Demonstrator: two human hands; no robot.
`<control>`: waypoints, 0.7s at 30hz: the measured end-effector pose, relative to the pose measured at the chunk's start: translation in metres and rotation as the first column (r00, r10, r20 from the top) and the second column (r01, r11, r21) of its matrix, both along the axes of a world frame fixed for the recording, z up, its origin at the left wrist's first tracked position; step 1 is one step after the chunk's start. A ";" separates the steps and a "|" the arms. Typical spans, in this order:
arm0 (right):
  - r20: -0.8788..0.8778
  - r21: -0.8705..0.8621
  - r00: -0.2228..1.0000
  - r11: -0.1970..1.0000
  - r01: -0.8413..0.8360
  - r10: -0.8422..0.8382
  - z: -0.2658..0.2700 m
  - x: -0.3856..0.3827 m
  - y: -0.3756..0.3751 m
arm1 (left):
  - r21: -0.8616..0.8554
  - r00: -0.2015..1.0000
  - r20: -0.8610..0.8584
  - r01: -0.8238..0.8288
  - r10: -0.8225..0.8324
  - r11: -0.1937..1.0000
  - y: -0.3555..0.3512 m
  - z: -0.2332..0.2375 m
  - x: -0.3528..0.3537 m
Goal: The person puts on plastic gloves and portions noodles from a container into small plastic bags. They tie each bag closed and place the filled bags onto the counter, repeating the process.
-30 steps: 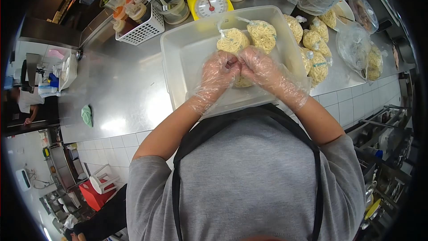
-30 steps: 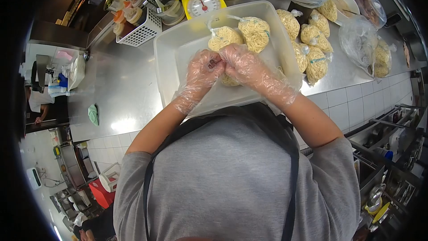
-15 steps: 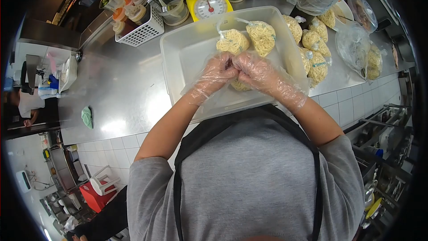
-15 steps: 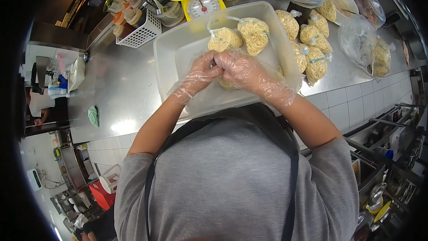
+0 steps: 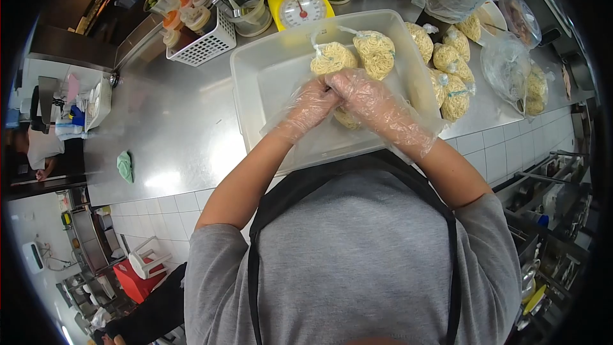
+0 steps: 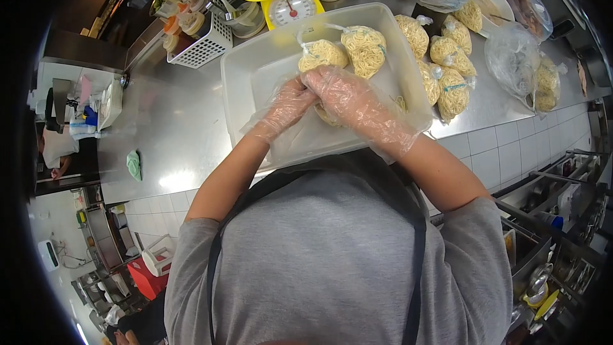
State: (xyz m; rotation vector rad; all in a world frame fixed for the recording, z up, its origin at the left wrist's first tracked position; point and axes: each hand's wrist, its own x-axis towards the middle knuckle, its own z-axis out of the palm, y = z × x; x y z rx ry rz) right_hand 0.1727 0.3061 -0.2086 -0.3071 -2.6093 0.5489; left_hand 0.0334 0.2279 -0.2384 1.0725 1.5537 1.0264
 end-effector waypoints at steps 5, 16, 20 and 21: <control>0.056 0.020 0.998 1.000 -0.022 0.021 -0.006 -0.002 0.006 | 0.040 0.987 0.129 -0.107 0.101 0.993 0.006 -0.027 -0.005; 0.110 -0.085 0.993 0.996 -0.035 0.044 0.001 0.002 0.007 | 0.040 0.998 -0.063 0.012 -0.009 0.999 0.005 -0.017 -0.010; 0.085 -0.091 0.995 0.995 -0.043 0.050 0.002 0.000 0.014 | 0.035 0.996 0.028 -0.080 0.079 0.996 0.004 -0.005 -0.002; 0.046 -0.011 0.998 0.999 -0.047 0.048 0.003 0.000 0.012 | 0.032 0.997 0.030 -0.076 0.075 0.997 0.004 -0.006 -0.001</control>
